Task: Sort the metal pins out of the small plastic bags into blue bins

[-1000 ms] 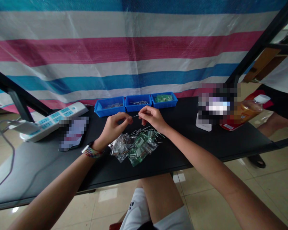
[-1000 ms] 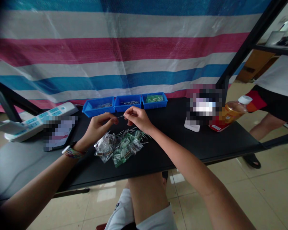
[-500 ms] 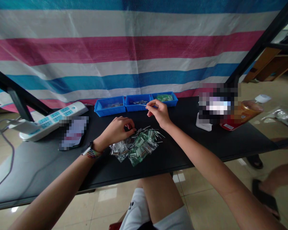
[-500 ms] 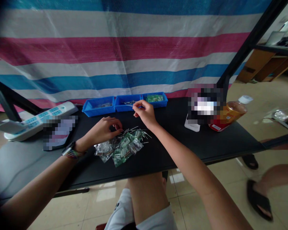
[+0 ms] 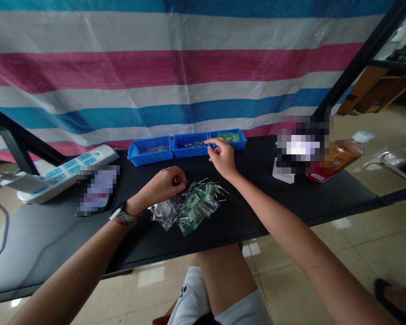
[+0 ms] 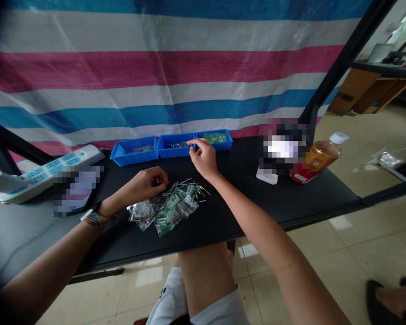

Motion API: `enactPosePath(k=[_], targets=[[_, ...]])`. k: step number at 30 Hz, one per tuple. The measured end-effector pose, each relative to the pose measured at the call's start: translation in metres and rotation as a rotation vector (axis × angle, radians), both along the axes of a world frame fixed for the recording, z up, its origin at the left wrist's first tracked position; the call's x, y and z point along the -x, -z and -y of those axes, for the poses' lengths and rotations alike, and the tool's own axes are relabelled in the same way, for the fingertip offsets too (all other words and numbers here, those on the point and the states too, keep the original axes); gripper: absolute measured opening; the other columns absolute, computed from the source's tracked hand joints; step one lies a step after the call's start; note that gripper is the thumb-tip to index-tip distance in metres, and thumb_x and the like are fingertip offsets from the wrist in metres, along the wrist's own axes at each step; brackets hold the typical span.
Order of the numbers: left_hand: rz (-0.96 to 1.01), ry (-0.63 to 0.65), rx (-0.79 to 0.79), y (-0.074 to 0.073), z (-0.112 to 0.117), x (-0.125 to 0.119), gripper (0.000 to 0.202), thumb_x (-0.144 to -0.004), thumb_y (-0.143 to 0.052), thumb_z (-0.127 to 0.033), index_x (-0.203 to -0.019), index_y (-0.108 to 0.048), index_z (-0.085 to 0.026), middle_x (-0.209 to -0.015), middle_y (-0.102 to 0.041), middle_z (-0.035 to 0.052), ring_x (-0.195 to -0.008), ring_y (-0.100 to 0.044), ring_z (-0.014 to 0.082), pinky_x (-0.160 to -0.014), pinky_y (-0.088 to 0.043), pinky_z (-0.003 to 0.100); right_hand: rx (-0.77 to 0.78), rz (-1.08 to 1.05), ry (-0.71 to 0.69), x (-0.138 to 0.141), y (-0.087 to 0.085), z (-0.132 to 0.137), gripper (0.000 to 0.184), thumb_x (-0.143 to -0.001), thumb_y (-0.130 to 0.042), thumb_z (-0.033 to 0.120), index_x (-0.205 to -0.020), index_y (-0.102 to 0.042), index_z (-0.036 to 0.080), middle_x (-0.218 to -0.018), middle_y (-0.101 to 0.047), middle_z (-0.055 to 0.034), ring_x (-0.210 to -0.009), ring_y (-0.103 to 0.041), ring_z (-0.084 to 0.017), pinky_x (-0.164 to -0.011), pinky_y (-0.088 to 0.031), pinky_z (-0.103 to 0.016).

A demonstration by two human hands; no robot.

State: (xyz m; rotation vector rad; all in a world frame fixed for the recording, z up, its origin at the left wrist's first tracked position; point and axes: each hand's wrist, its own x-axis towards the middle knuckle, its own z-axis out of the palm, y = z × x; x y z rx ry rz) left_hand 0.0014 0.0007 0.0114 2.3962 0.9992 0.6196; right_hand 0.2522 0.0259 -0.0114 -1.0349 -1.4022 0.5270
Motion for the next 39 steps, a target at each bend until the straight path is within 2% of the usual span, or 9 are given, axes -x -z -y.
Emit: enactPosePath(k=[2, 5, 10, 13, 20, 25, 30, 35, 39], targets=[[0.046, -0.020, 0.021, -0.001, 0.002, -0.001, 0.012, -0.084, -0.066, -0.032, -0.086, -0.073, -0.022, -0.083, -0.076, 0.0034, -0.073, -0.068, 0.0204, -0.069, -0.052, 0.031, 0.010, 0.005, -0.022, 0.003, -0.002, 0.003, 0.015, -0.093, -0.064, 0.030, -0.095, -0.075, 0.021, -0.104, -0.072, -0.0058, -0.064, -0.054, -0.013, -0.056, -0.049, -0.025], [0.114, -0.044, 0.041, -0.005, 0.004, -0.003, 0.021, -0.093, -0.065, -0.040, -0.094, -0.073, -0.021, -0.084, -0.076, 0.0035, -0.072, -0.067, 0.0189, -0.067, -0.051, 0.028, 0.055, 0.047, -0.166, 0.011, -0.004, 0.011, 0.013, -0.091, -0.063, 0.029, -0.090, -0.073, 0.020, -0.093, -0.072, -0.0044, -0.068, -0.060, -0.015, -0.057, -0.049, -0.025], [0.309, -0.114, 0.068, -0.008, 0.007, -0.005, 0.032, -0.096, -0.070, -0.051, -0.100, -0.076, -0.020, -0.093, -0.079, 0.0068, -0.082, -0.071, 0.0212, -0.071, -0.054, 0.029, 0.148, 0.134, -0.470, 0.027, -0.007, 0.026, 0.012, -0.085, -0.070, 0.025, -0.096, -0.071, 0.019, -0.085, -0.071, -0.0008, -0.064, -0.060, -0.012, -0.057, -0.045, -0.024], [0.436, -0.158, 0.121, -0.007, 0.008, -0.005, 0.034, -0.094, -0.074, -0.053, -0.101, -0.075, -0.019, -0.094, -0.079, 0.0078, -0.086, -0.073, 0.0231, -0.077, -0.057, 0.032, 0.178, 0.092, -0.553, 0.033, -0.011, 0.033, 0.022, -0.082, -0.075, 0.024, -0.103, -0.067, 0.020, -0.085, -0.070, 0.0010, -0.065, -0.061, -0.012, -0.062, -0.049, -0.024], [0.594, -0.186, 0.185, -0.009, 0.010, -0.009, 0.036, -0.087, -0.084, -0.050, -0.098, -0.069, -0.019, -0.088, -0.075, 0.0054, -0.085, -0.073, 0.0216, -0.081, -0.058, 0.033, 0.201, -0.017, -0.534, 0.033, -0.012, 0.033, 0.023, -0.085, -0.081, 0.035, -0.091, -0.065, 0.020, -0.082, -0.069, 0.0012, -0.064, -0.064, -0.013, -0.059, -0.049, -0.025], [0.554, -0.183, 0.164, -0.012, 0.008, -0.005, 0.035, -0.087, -0.083, -0.050, -0.095, -0.071, -0.018, -0.090, -0.074, 0.0063, -0.084, -0.070, 0.0205, -0.077, -0.056, 0.031, 0.264, -0.102, -0.525, 0.032, -0.011, 0.028, 0.037, -0.086, -0.081, 0.053, -0.091, -0.066, 0.019, -0.083, -0.070, 0.0001, -0.061, -0.064, -0.011, -0.058, -0.054, -0.024], [0.487, -0.166, 0.096, -0.013, 0.006, 0.000, 0.031, -0.090, -0.080, -0.049, -0.094, -0.073, -0.019, -0.089, -0.074, 0.0052, -0.084, -0.069, 0.0202, -0.078, -0.054, 0.030, 0.286, -0.071, -0.521, 0.031, -0.011, 0.027, 0.044, -0.089, -0.077, 0.061, -0.090, -0.066, 0.018, -0.083, -0.072, -0.0012, -0.059, -0.063, -0.010, -0.057, -0.052, -0.023], [0.404, -0.165, 0.041, -0.015, 0.008, 0.001, 0.030, -0.097, -0.073, -0.048, -0.091, -0.073, -0.019, -0.086, -0.074, 0.0048, -0.082, -0.067, 0.0203, -0.075, -0.051, 0.030, 0.302, -0.086, -0.510, 0.034, -0.010, 0.029, 0.041, -0.089, -0.077, 0.058, -0.091, -0.067, 0.019, -0.083, -0.073, -0.0015, -0.059, -0.063, -0.010, -0.057, -0.053, -0.024], [0.369, -0.175, -0.015, -0.016, 0.008, 0.001, 0.034, -0.100, -0.068, -0.049, -0.084, -0.072, -0.019, -0.080, -0.073, 0.0031, -0.076, -0.064, 0.0194, -0.072, -0.048, 0.031, 0.317, -0.187, -0.522, 0.036, -0.011, 0.032, 0.037, -0.080, -0.087, 0.047, -0.095, -0.068, 0.020, -0.083, -0.069, 0.0012, -0.059, -0.064, -0.011, -0.055, -0.054, -0.025]])
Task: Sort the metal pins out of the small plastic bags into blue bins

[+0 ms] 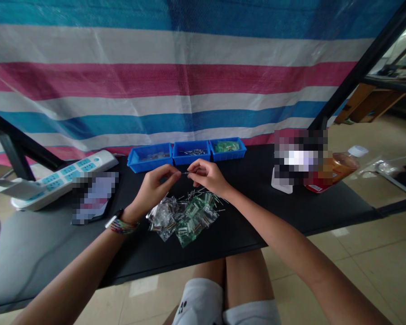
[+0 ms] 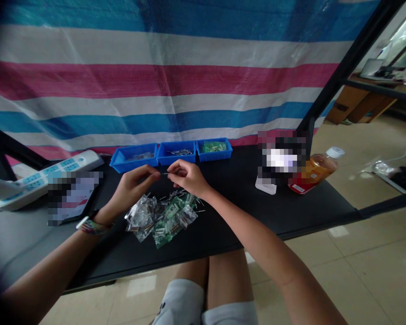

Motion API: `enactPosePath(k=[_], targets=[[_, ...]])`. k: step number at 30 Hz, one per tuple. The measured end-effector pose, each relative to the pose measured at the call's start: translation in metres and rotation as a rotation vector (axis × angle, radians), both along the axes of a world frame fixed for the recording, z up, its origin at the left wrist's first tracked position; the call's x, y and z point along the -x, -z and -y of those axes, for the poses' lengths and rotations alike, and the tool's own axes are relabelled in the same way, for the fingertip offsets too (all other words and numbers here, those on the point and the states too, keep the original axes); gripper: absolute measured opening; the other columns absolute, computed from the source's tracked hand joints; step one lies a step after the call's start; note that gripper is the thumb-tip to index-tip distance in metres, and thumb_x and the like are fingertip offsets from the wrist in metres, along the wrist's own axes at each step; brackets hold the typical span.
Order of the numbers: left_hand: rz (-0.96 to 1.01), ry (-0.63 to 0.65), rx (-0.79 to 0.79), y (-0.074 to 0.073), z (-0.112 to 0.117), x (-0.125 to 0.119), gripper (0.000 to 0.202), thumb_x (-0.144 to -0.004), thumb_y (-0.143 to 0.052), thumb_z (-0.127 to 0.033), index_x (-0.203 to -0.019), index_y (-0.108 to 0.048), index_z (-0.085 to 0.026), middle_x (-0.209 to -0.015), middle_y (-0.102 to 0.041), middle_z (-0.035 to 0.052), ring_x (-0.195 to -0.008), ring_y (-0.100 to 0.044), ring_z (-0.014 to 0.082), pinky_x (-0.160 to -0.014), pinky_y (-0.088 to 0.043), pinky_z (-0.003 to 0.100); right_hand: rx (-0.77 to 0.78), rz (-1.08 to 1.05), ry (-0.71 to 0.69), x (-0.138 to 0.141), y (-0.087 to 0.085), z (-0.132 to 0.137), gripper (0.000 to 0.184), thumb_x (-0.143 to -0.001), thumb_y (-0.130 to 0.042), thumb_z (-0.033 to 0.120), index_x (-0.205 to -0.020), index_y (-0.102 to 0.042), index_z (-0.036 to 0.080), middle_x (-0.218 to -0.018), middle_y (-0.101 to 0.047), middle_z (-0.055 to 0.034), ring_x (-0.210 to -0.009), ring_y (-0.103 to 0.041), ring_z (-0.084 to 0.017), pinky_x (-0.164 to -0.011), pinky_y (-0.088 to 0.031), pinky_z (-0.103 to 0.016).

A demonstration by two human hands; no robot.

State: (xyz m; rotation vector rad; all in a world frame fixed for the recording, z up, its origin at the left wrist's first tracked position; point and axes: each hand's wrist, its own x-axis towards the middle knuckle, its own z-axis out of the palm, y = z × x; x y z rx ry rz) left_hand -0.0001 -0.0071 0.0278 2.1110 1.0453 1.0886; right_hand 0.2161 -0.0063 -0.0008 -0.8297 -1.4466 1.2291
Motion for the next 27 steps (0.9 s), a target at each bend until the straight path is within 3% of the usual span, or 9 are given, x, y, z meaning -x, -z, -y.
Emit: enactPosePath(k=[4, 13, 16, 20, 27], targets=[[-0.036, 0.013, -0.012, 0.0023, -0.0024, 0.0002, 0.038, -0.103, -0.064, -0.049, -0.080, -0.073, -0.020, -0.078, -0.074, 0.0030, -0.075, -0.066, 0.0192, -0.072, -0.047, 0.031, -0.018, -0.034, 0.017, -0.0004, -0.0001, 0.0014, 0.034, -0.079, -0.087, 0.045, -0.091, -0.067, 0.020, -0.081, -0.066, 0.0023, -0.059, -0.064, -0.011, -0.056, -0.054, -0.024], [0.010, 0.019, -0.022, 0.0022, 0.0023, -0.0013, 0.033, -0.099, -0.070, -0.049, -0.087, -0.072, -0.019, -0.083, -0.074, 0.0029, -0.077, -0.067, 0.0191, -0.074, -0.050, 0.030, -0.063, 0.054, 0.012, -0.0027, 0.0037, -0.0022, 0.043, -0.090, -0.076, 0.060, -0.088, -0.066, 0.019, -0.077, -0.070, 0.0000, -0.057, -0.063, -0.010, -0.055, -0.051, -0.023], [-0.019, 0.016, -0.044, 0.0014, 0.0005, 0.0003, 0.036, -0.102, -0.067, -0.049, -0.083, -0.072, -0.019, -0.080, -0.074, 0.0027, -0.077, -0.066, 0.0186, -0.073, -0.049, 0.029, -0.063, 0.031, 0.014, -0.0018, 0.0030, -0.0007, 0.040, -0.091, -0.075, 0.058, -0.092, -0.068, 0.019, -0.081, -0.071, -0.0005, -0.057, -0.064, -0.010, -0.055, -0.053, -0.023], [-0.038, 0.022, -0.038, 0.0037, -0.0018, 0.0019, 0.041, -0.104, -0.063, -0.052, -0.081, -0.073, -0.019, -0.079, -0.074, 0.0033, -0.075, -0.066, 0.0187, -0.072, -0.049, 0.029, -0.034, -0.022, 0.049, -0.0003, 0.0009, 0.0011, 0.037, -0.083, -0.083, 0.049, -0.102, -0.069, 0.021, -0.091, -0.069, 0.0002, -0.058, -0.064, -0.009, -0.054, -0.055, -0.023], [-0.009, 0.043, -0.013, 0.0050, 0.0014, -0.0011, 0.043, -0.105, -0.062, -0.052, -0.080, -0.071, -0.019, -0.077, -0.073, 0.0033, -0.072, -0.066, 0.0182, -0.069, -0.048, 0.028, -0.082, -0.022, 0.075, -0.0033, -0.0024, 0.0027, 0.032, -0.081, -0.085, 0.045, -0.089, -0.068, 0.020, -0.083, -0.066, 0.0009, -0.060, -0.063, -0.011, -0.055, -0.054, -0.025]])
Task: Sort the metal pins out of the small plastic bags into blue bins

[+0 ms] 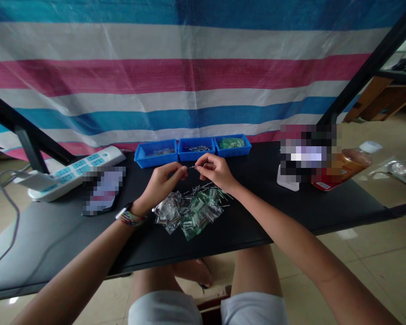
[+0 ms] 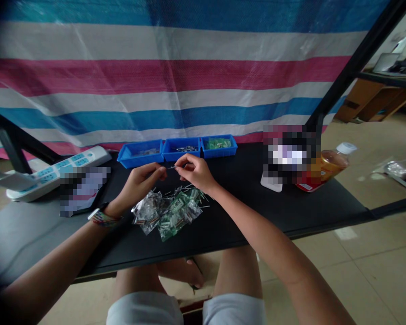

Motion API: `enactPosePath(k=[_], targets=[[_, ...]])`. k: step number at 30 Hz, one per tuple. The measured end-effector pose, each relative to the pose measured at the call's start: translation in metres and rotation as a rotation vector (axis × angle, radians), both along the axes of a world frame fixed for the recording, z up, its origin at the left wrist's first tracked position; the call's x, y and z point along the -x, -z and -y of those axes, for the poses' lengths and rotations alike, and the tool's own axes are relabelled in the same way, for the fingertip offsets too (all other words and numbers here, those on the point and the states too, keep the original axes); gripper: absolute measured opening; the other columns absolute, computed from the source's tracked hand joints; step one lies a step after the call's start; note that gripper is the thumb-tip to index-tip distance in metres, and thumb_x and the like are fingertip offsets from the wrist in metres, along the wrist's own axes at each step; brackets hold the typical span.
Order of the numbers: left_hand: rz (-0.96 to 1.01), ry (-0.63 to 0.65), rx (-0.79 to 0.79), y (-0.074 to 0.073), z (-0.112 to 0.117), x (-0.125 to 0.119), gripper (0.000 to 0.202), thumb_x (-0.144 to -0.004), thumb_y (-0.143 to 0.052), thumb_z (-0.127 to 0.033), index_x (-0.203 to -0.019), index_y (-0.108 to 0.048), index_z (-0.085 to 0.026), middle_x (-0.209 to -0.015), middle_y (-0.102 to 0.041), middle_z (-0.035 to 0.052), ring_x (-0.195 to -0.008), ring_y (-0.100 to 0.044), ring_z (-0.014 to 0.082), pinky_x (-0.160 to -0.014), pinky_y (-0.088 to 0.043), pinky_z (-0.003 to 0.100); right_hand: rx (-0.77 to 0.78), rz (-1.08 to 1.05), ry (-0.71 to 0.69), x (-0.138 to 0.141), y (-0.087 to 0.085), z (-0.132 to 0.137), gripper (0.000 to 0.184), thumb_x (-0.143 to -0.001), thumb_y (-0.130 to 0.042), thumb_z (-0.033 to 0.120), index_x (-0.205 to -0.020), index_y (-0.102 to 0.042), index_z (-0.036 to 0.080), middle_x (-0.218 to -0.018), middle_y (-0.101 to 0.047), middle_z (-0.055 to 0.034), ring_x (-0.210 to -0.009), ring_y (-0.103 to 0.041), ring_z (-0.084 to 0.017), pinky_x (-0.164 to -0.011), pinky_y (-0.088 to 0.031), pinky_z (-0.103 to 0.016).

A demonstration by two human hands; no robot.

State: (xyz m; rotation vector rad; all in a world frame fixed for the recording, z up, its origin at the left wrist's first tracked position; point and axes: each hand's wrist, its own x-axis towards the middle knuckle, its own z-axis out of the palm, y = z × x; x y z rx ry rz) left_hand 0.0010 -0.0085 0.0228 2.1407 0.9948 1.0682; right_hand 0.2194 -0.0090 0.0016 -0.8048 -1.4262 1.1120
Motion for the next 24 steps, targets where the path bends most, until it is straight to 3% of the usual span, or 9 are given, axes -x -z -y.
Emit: enactPosePath(k=[6, 10, 15, 20, 24], targets=[[0.005, 0.000, 0.007, -0.002, 0.001, -0.001, 0.040, -0.105, -0.061, -0.053, -0.084, -0.070, -0.019, -0.078, -0.072, 0.0030, -0.074, -0.065, 0.0185, -0.071, -0.049, 0.029, 0.006, 0.063, -0.017, -0.004, -0.002, 0.002, 0.030, -0.085, -0.082, 0.046, -0.084, -0.068, 0.020, -0.077, -0.067, 0.0011, -0.059, -0.063, -0.012, -0.056, -0.051, -0.024], [0.013, 0.010, 0.009, -0.004, 0.002, 0.000, 0.032, -0.102, -0.065, -0.050, -0.093, -0.070, -0.020, -0.082, -0.072, 0.0032, -0.078, -0.067, 0.0199, -0.074, -0.050, 0.031, 0.001, 0.100, -0.016, -0.004, 0.000, -0.003, 0.038, -0.090, -0.076, 0.056, -0.083, -0.068, 0.019, -0.080, -0.071, -0.0012, -0.057, -0.063, -0.011, -0.054, -0.049, -0.024], [-0.046, 0.005, -0.054, -0.006, 0.003, 0.001, 0.034, -0.103, -0.061, -0.046, -0.083, -0.070, -0.020, -0.081, -0.073, 0.0043, -0.078, -0.066, 0.0211, -0.076, -0.050, 0.033, -0.011, 0.123, -0.076, -0.007, 0.001, -0.003, 0.045, -0.093, -0.073, 0.062, -0.083, -0.067, 0.019, -0.082, -0.072, -0.0027, -0.059, -0.064, -0.012, -0.057, -0.052, -0.025], [-0.041, 0.015, -0.099, 0.003, -0.001, -0.002, 0.038, -0.106, -0.058, -0.045, -0.080, -0.069, -0.020, -0.082, -0.073, 0.0055, -0.080, -0.068, 0.0209, -0.078, -0.053, 0.033, 0.020, 0.097, -0.071, -0.009, 0.003, -0.003, 0.034, -0.091, -0.080, 0.050, -0.103, -0.068, 0.020, -0.088, -0.071, -0.0014, -0.063, -0.063, -0.011, -0.056, -0.055, -0.024], [-0.050, 0.017, -0.101, 0.011, -0.003, -0.005, 0.039, -0.109, -0.056, -0.045, -0.084, -0.071, -0.019, -0.083, -0.074, 0.0057, -0.079, -0.068, 0.0193, -0.078, -0.055, 0.032, 0.024, 0.098, -0.028, -0.010, 0.005, -0.005, 0.027, -0.091, -0.081, 0.038, -0.105, -0.066, 0.021, -0.090, -0.068, -0.0009, -0.070, -0.066, -0.012, -0.059, -0.058, -0.023]])
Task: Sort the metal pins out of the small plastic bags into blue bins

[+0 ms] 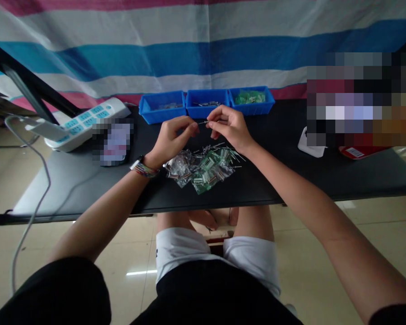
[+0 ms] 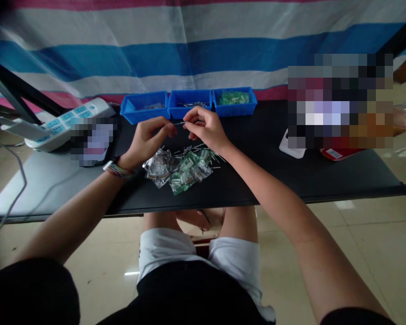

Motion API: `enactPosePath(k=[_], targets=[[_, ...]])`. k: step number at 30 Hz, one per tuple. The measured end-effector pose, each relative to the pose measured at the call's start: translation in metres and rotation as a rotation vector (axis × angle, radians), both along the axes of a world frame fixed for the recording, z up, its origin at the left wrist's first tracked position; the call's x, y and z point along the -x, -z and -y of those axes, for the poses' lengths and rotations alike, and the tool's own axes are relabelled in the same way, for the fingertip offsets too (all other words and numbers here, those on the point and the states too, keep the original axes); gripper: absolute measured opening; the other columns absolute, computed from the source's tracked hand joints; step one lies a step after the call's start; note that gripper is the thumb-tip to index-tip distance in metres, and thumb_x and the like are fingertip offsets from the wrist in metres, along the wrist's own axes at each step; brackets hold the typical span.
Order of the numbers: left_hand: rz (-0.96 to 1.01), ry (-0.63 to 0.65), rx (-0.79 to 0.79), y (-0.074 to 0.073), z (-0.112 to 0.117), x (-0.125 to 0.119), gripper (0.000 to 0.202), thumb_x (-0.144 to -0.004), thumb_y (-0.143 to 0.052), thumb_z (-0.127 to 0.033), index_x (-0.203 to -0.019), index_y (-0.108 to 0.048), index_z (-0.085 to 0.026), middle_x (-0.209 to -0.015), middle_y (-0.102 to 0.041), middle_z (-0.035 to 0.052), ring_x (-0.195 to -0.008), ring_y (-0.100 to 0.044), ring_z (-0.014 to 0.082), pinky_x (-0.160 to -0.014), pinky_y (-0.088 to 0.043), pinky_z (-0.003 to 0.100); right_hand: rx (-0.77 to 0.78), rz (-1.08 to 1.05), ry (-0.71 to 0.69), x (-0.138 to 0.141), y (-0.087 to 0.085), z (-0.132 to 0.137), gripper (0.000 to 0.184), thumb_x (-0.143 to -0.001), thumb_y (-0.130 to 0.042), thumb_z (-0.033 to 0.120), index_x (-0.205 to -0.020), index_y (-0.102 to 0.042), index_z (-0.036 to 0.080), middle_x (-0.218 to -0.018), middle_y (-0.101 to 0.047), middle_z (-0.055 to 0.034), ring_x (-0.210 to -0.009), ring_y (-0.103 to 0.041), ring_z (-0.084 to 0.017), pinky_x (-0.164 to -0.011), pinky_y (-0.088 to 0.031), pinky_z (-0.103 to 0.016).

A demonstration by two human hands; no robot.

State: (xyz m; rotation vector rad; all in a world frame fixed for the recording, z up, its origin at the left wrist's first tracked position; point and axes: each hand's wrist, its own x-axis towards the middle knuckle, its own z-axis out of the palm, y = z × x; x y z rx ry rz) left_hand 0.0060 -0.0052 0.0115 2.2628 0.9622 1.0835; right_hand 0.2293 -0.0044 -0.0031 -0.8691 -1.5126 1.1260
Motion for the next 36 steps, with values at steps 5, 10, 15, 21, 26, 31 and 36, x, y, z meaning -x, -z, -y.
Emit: enactPosePath(k=[5, 10, 15, 21, 26, 31, 36], targets=[[0.052, -0.006, -0.012, 0.002, 0.000, -0.002, 0.036, -0.108, -0.059, -0.050, -0.091, -0.070, -0.020, -0.082, -0.072, 0.0047, -0.078, -0.069, 0.0182, -0.077, -0.057, 0.032, -0.012, -0.013, 0.005, -0.001, 0.005, -0.004, 0.032, -0.093, -0.082, 0.045, -0.103, -0.065, 0.019, -0.088, -0.068, 0.0008, -0.068, -0.066, -0.009, -0.056, -0.055, -0.018], [0.085, -0.054, -0.004, 0.006, -0.001, -0.001, 0.033, -0.106, -0.064, -0.054, -0.100, -0.069, -0.022, -0.085, -0.071, 0.0038, -0.084, -0.074, 0.0196, -0.078, -0.061, 0.034, 0.007, -0.086, -0.002, 0.001, 0.017, -0.010, 0.038, -0.091, -0.083, 0.049, -0.096, -0.063, 0.016, -0.082, -0.064, 0.0047, -0.065, -0.066, -0.005, -0.055, -0.049, -0.011], [0.066, -0.071, -0.001, 0.009, -0.003, -0.001, 0.035, -0.107, -0.062, -0.053, -0.094, -0.068, -0.021, -0.082, -0.070, 0.0033, -0.084, -0.074, 0.0192, -0.078, -0.060, 0.033, -0.008, -0.080, -0.007, 0.001, 0.020, -0.012, 0.031, -0.094, -0.081, 0.042, -0.098, -0.065, 0.016, -0.087, -0.066, 0.0037, -0.067, -0.066, -0.004, -0.056, -0.050, -0.011], [0.078, -0.071, 0.009, 0.009, -0.004, -0.001, 0.036, -0.109, -0.059, -0.050, -0.089, -0.066, -0.021, -0.077, -0.069, 0.0032, -0.078, -0.071, 0.0177, -0.073, -0.057, 0.030, -0.044, -0.061, 0.053, 0.001, 0.010, -0.005, 0.020, -0.091, -0.082, 0.025, -0.099, -0.066, 0.017, -0.090, -0.066, 0.0020, -0.070, -0.067, -0.008, -0.057, -0.056, -0.016], [0.091, -0.044, -0.011, 0.004, 0.000, -0.001, 0.030, -0.105, -0.065, -0.048, -0.094, -0.068, -0.021, -0.083, -0.071, 0.0032, -0.078, -0.070, 0.0173, -0.074, -0.056, 0.031, -0.028, -0.011, 0.034, 0.000, 0.004, -0.001, 0.034, -0.091, -0.082, 0.048, -0.097, -0.066, 0.019, -0.087, -0.068, 0.0001, -0.065, -0.065, -0.010, -0.053, -0.054, -0.018], [0.081, -0.052, -0.029, 0.000, 0.001, -0.001, 0.024, -0.103, -0.068, -0.043, -0.095, -0.069, -0.020, -0.084, -0.071, 0.0035, -0.078, -0.067, 0.0180, -0.074, -0.053, 0.031, -0.025, -0.013, 0.006, 0.000, 0.004, -0.001, 0.045, -0.089, -0.081, 0.061, -0.096, -0.066, 0.019, -0.087, -0.069, -0.0018, -0.061, -0.063, -0.010, -0.053, -0.055, -0.022], [0.023, -0.065, -0.020, -0.002, 0.001, -0.001, 0.027, -0.105, -0.063, -0.040, -0.088, -0.069, -0.020, -0.084, -0.072, 0.0035, -0.081, -0.066, 0.0189, -0.078, -0.052, 0.031, -0.012, -0.012, 0.012, 0.000, 0.001, 0.002, 0.034, -0.088, -0.083, 0.048, -0.097, -0.066, 0.020, -0.086, -0.067, -0.0010, -0.062, -0.063, -0.011, -0.054, -0.055, -0.023]])
